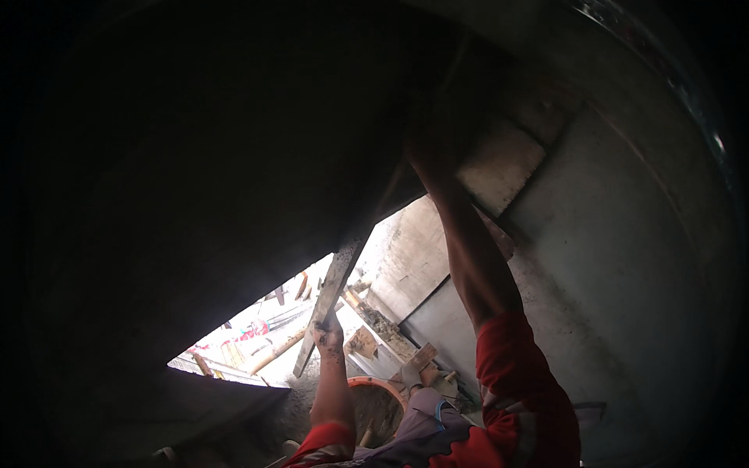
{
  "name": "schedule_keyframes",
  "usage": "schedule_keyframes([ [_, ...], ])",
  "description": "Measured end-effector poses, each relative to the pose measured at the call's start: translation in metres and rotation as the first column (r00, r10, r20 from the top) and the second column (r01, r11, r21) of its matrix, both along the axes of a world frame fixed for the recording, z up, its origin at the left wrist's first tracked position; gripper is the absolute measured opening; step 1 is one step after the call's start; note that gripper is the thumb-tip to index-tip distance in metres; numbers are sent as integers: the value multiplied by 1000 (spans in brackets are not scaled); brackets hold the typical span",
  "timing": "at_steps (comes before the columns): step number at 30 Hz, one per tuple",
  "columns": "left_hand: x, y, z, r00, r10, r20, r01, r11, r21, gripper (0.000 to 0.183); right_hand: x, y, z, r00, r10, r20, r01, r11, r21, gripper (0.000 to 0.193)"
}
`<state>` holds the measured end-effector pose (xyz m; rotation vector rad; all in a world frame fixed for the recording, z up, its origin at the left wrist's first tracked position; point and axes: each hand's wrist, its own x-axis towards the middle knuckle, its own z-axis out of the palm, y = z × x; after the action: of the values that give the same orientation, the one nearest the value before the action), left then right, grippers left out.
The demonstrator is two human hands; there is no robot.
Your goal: The person scoops wet plaster from a head pan using a trowel and applies it to the ceiling. They spread and smooth the plaster with the trowel, repeatedly reaching upward to cover the surface.
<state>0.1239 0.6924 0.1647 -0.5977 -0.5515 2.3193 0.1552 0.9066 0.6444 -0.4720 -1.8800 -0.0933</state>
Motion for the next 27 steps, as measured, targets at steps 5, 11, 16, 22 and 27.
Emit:
schedule_keyframes([
  [5,-5,-33,3,998,31,58,-30,999,-15,38,-14,-42,8,983,140,-115,-115,973,200,53],
  [11,-15,-88,3,994,97,51,-97,995,0,35,-35,-77,-17,997,48,-53,-38,983,178,50],
  [16,-16,-104,-5,992,106,71,-104,994,-20,36,-45,-102,-26,995,98,-11,-94,979,178,47],
  [22,-19,-88,-12,995,89,-46,-81,985,154,38,-37,-94,-5,998,57,-31,-55,995,83,44],
  [27,-9,-94,-4,995,70,-73,-77,992,-99,34,-42,-119,-12,999,10,-46,-5,993,121,42],
])
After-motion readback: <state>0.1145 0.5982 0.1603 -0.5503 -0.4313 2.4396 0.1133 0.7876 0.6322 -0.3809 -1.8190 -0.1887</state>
